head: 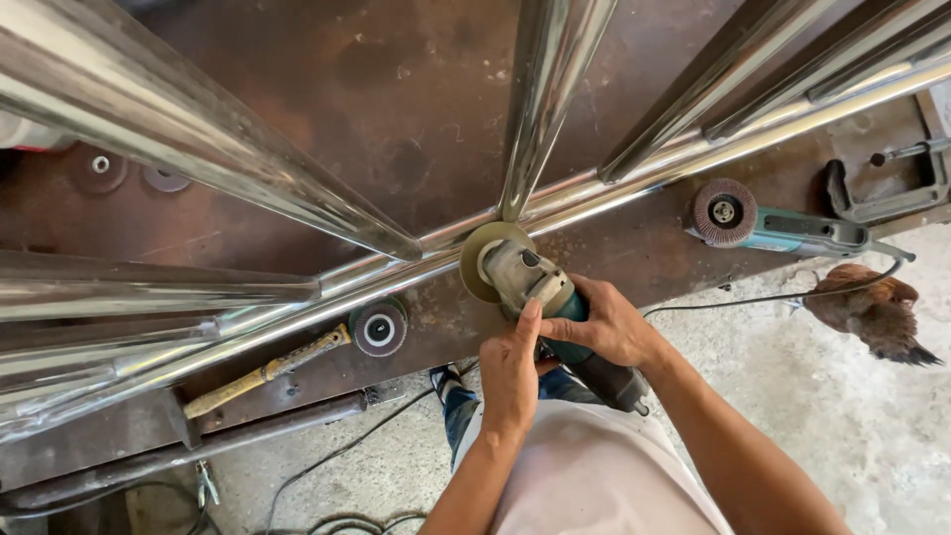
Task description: Grinding and finishing the joints of a stainless steel fence using a handheld angle grinder.
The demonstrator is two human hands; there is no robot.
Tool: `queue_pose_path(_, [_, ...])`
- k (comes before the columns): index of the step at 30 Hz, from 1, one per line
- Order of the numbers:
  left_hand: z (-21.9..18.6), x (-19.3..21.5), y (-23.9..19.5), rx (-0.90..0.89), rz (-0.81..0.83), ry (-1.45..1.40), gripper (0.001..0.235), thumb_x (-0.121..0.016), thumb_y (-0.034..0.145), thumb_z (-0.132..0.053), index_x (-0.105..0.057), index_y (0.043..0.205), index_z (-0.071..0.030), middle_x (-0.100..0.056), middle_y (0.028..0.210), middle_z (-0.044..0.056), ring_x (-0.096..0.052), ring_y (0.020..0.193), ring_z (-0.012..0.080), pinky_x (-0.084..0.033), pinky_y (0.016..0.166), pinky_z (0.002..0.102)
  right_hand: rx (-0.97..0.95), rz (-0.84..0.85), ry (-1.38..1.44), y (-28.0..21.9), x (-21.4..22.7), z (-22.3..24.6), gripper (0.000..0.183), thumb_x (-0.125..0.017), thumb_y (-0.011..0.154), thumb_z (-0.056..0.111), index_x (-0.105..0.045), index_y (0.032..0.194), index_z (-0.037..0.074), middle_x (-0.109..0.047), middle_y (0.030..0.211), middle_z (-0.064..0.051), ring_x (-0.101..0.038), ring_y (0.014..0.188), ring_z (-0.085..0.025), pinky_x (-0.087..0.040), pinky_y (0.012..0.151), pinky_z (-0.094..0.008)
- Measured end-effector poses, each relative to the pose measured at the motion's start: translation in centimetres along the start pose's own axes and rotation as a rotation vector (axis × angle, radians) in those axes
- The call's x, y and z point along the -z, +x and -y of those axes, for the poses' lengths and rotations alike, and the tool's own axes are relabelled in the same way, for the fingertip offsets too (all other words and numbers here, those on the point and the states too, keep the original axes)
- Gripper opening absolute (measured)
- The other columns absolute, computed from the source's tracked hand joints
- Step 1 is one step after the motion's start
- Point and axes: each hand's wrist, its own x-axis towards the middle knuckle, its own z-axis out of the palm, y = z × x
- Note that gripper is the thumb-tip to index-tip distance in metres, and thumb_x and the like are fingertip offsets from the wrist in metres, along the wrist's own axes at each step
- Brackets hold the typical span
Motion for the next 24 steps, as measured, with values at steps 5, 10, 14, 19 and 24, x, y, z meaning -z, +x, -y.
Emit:
queue_pose_path(5, [-0.7,0.0,-0.4,0.014,-0.031,0.007,0.080,-0.068,0.091,-0.057,-0.067,0.126,0.014,-0.063,0.132,0.036,-0.060,0.126,0.0404,-0.064,0.081,0.050,-0.020,-0.018,0.024,0.5,-0.4,-1.0,0.052,-0.093,0.073,0.043,-0.075,0.101,0.004,-0.073,0.078,-0.014,-0.069,0.073,-0.025,-0.057,0.065,-0.042])
queue_pose_path(10, [-0.5,-0.4,0.1,0.028,-0.020,-0.043,0.074,-0.071,0.090,-0.051,-0.069,0.117,0.018,-0.066,0.125,0.037,-0.059,0.124,0.0419,-0.063,0.082,0.055,-0.033,-0.010,0.004,0.6,0.4,0.0,0.052,-0.094,0.071,0.045,-0.076,0.100,0.006,-0.073,0.078,-0.013,-0.069,0.074,-0.024,-0.057,0.066,-0.041])
queue_pose_path(14, [0.0,-1.2,0.3,0.067,-0.028,-0.162,0.065,-0.074,0.091,-0.043,-0.071,0.109,0.019,-0.068,0.118,0.034,-0.064,0.117,0.0374,-0.063,0.080,0.057,-0.071,0.010,-0.079,0.2,1.0,0.8,0.048,-0.094,0.071,0.043,-0.075,0.094,0.005,-0.068,0.074,-0.012,-0.067,0.073,-0.024,-0.055,0.065,-0.039])
queue_pose_path(19, [0.9,-2.1,0.7,0.101,0.043,-0.270,0.065,-0.075,0.092,-0.041,-0.067,0.114,0.020,-0.061,0.123,0.034,-0.057,0.122,0.0455,-0.061,0.085,0.059,-0.076,-0.005,-0.170,0.1,2.3,0.9,0.051,-0.095,0.071,0.045,-0.074,0.094,0.005,-0.067,0.072,-0.014,-0.067,0.070,-0.025,-0.054,0.063,-0.039])
queue_pose_path(24, [1.9,-2.6,0.6,0.074,0.125,-0.317,0.069,-0.074,0.095,-0.040,-0.063,0.122,0.022,-0.056,0.133,0.039,-0.052,0.130,0.0533,-0.060,0.087,0.062,-0.092,-0.003,-0.240,-0.5,2.7,1.3,0.054,-0.096,0.068,0.045,-0.073,0.094,0.004,-0.065,0.072,-0.016,-0.067,0.071,-0.026,-0.053,0.064,-0.041])
